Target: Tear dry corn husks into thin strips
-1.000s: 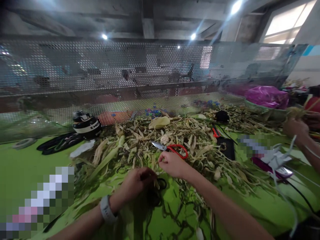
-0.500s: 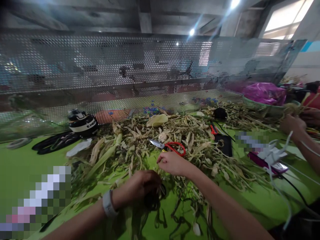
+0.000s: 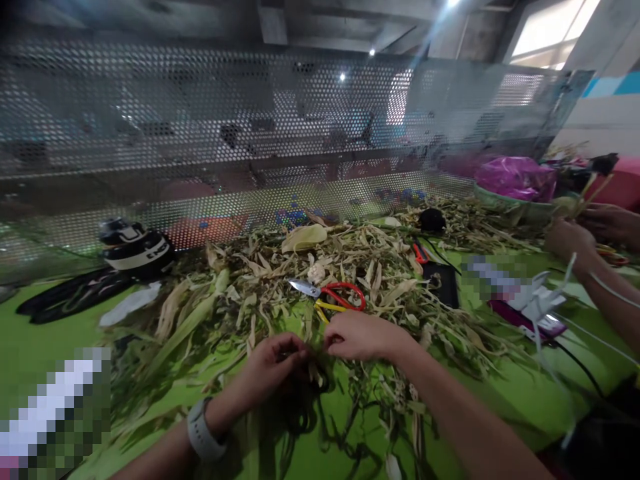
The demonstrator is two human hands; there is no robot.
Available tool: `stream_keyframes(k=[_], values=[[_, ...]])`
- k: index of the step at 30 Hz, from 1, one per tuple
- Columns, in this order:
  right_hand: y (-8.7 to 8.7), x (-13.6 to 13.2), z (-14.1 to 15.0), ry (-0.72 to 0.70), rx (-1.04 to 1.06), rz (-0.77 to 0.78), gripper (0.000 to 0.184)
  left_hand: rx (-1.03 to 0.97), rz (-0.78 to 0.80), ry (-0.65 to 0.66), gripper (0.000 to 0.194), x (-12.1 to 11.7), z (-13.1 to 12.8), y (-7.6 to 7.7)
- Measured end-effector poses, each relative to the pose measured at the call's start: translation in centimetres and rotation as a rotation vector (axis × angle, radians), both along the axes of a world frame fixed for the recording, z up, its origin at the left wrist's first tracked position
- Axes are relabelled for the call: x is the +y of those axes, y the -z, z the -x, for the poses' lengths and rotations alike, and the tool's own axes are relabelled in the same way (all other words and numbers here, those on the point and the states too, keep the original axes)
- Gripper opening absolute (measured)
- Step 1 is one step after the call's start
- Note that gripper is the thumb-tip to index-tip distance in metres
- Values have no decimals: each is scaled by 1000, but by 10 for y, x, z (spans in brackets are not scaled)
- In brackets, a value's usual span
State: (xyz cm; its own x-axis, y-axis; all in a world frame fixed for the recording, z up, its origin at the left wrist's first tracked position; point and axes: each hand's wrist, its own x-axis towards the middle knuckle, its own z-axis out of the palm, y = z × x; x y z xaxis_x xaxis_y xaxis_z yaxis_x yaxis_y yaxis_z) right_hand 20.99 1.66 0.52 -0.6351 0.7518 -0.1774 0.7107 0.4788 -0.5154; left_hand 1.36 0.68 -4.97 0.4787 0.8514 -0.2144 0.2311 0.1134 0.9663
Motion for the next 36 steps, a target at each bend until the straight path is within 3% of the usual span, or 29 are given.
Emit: stream_keyframes(k=[9, 13, 17, 19, 21, 25, 30, 36], values=[[19, 4, 3, 46, -126, -72, 12, -137, 320, -96, 31, 4, 1, -4], [19, 4, 3, 56, -107, -113, 11, -69, 108, -18, 22, 5, 0, -1], [7, 6, -3, 26, 36, -106, 16, 123, -111, 20, 18, 5, -2, 2], [2, 7, -5, 41, 104, -56, 21, 165, -106, 21, 18, 6, -2, 2], [1, 8, -3, 103, 166, 88, 26, 178, -73, 47, 17, 7, -1, 0], [10, 10, 9, 285, 388, 366, 34, 188, -58, 131, 20, 7, 0, -5], [26, 12, 26, 426, 499, 420, 39, 147, -60, 191, 22, 7, 2, -7], [38, 17, 35, 456, 522, 395, 37, 124, 3, 211, 23, 6, 1, -11]])
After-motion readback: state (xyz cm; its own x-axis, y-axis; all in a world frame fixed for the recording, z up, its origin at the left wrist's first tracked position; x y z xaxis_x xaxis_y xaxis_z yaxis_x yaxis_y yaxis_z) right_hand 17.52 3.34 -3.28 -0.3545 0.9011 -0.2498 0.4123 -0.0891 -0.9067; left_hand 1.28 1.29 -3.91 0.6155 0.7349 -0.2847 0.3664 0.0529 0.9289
